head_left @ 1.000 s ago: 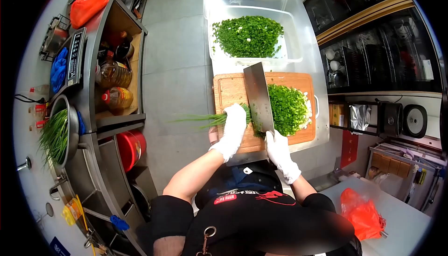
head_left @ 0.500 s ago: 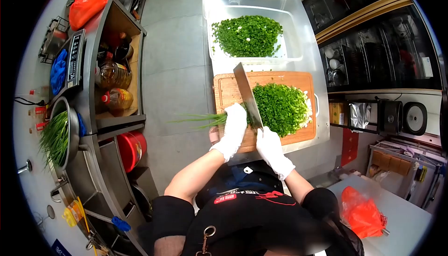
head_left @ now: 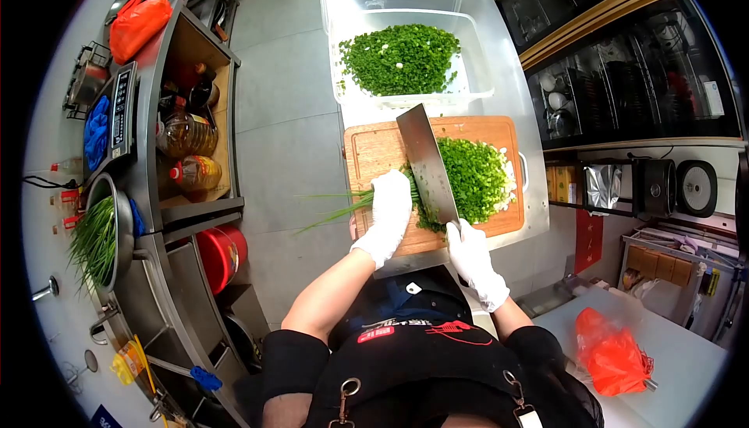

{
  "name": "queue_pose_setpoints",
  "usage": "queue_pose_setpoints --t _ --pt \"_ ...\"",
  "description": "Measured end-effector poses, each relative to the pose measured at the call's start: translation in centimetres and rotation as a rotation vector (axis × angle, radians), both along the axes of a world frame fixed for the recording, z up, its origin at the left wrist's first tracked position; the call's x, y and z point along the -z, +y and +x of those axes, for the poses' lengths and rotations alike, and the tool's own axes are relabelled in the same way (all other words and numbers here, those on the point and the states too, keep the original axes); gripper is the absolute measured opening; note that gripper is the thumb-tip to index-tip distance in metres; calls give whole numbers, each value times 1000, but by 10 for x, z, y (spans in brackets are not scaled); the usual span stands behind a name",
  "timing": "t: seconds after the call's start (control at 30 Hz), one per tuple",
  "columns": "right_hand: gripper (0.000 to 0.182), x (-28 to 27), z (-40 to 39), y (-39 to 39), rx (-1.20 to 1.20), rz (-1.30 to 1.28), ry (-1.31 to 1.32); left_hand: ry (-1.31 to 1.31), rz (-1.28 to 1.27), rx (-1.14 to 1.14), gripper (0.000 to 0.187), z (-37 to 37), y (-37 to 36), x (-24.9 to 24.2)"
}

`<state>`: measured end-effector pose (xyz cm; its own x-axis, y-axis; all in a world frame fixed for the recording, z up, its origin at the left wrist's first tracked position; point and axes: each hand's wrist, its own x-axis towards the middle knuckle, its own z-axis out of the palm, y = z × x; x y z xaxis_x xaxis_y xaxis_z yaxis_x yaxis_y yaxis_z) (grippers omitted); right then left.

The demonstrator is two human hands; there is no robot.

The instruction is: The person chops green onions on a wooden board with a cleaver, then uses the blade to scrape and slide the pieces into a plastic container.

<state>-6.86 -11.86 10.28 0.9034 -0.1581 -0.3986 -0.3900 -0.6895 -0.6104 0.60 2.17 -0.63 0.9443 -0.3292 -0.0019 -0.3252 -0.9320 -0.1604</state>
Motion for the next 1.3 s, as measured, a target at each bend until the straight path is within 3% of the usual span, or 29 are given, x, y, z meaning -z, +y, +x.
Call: queue_pose_setpoints --t 0.1,0.17,0.23,0.37,0.5,0.57,0.6,0.67,0.7,0.8,1.03,1.1,1.23,1.3 --pt "27 -5 -4 2 2 0 45 -67 -27 -12 14 1 0 3" --pt "27 4 -7 1 -21 13 34 136 -147 -100 13 4 -2 4" --pt "28 18 -9 1 10 68 81 119 -127 -110 13 3 -3 -2" --pt "27 49 -16 0 37 98 -47 146 -181 -134 12 4 -3 -5" --pt "32 34 -12 7 13 33 27 89 -279 -114 21 0 6 -2" --pt "32 34 -11 7 11 18 34 7 -466 -57 38 -1 13 1" --pt "32 35 -11 7 1 2 41 9 -464 -51 38 -1 18 -3" --pt "32 34 -10 6 6 17 51 126 -465 28 61 -1 29 -10" --pt "32 34 -10 6 7 29 59 128 -460 30 61 0 34 -16" --pt "32 34 -9 5 2 15 46 364 -668 62 93 5 46 -34" --pt "28 39 -11 4 -5 8 -43 275 -674 153 92 0 48 -36" --pt "28 38 -11 3 -1 14 -13 358 -454 106 86 -7 39 -41" --pt "30 27 -10 5 -21 4 -5 36 -337 97 72 -24 30 -13" --pt "27 15 -6 3 19 108 31 14 -331 103 68 -26 31 -4"
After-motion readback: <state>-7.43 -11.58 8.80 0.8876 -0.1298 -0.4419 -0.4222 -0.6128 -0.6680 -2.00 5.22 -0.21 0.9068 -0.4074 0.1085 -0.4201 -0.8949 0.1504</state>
